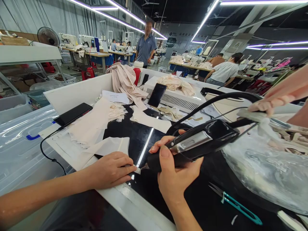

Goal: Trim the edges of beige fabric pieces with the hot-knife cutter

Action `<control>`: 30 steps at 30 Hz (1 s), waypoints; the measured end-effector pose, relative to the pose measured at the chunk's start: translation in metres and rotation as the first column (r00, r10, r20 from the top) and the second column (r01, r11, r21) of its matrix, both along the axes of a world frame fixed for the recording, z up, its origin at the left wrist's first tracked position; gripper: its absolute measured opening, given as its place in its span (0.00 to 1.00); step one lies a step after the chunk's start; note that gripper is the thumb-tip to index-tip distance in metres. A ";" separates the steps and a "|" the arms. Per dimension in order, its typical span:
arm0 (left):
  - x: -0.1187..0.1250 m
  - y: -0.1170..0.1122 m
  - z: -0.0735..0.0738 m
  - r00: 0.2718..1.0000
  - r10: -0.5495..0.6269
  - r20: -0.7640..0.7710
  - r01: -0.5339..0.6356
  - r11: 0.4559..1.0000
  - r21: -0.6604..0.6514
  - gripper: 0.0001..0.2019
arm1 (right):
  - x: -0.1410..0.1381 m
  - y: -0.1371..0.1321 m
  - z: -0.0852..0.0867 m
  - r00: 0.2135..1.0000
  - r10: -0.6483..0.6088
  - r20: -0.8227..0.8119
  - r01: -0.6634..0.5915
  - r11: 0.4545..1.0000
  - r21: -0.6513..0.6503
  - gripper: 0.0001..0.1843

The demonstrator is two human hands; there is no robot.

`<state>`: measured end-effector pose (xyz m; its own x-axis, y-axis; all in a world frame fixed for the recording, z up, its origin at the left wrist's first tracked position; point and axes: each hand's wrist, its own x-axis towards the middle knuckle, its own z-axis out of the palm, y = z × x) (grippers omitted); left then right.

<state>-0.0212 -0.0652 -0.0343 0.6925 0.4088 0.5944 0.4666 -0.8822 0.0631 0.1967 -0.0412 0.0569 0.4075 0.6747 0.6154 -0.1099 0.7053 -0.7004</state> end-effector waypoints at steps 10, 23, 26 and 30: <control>-0.001 -0.002 -0.001 0.998 0.047 -0.032 -0.048 0.999 -0.024 0.16 | 0.000 0.001 -0.002 1.000 0.008 -0.009 -0.008 1.000 -0.001 0.32; -0.003 0.000 -0.003 0.998 0.034 -0.053 -0.036 0.999 -0.037 0.16 | -0.004 -0.002 0.002 0.998 0.014 -0.068 -0.017 0.999 -0.039 0.32; -0.002 0.000 -0.001 0.999 0.028 -0.047 -0.030 0.999 -0.032 0.16 | -0.004 -0.002 0.002 0.999 0.021 -0.033 -0.021 1.000 -0.022 0.31; -0.001 0.001 0.000 0.996 0.028 -0.081 -0.031 0.999 -0.042 0.15 | -0.003 -0.001 0.000 1.000 0.010 -0.024 -0.011 1.000 -0.021 0.31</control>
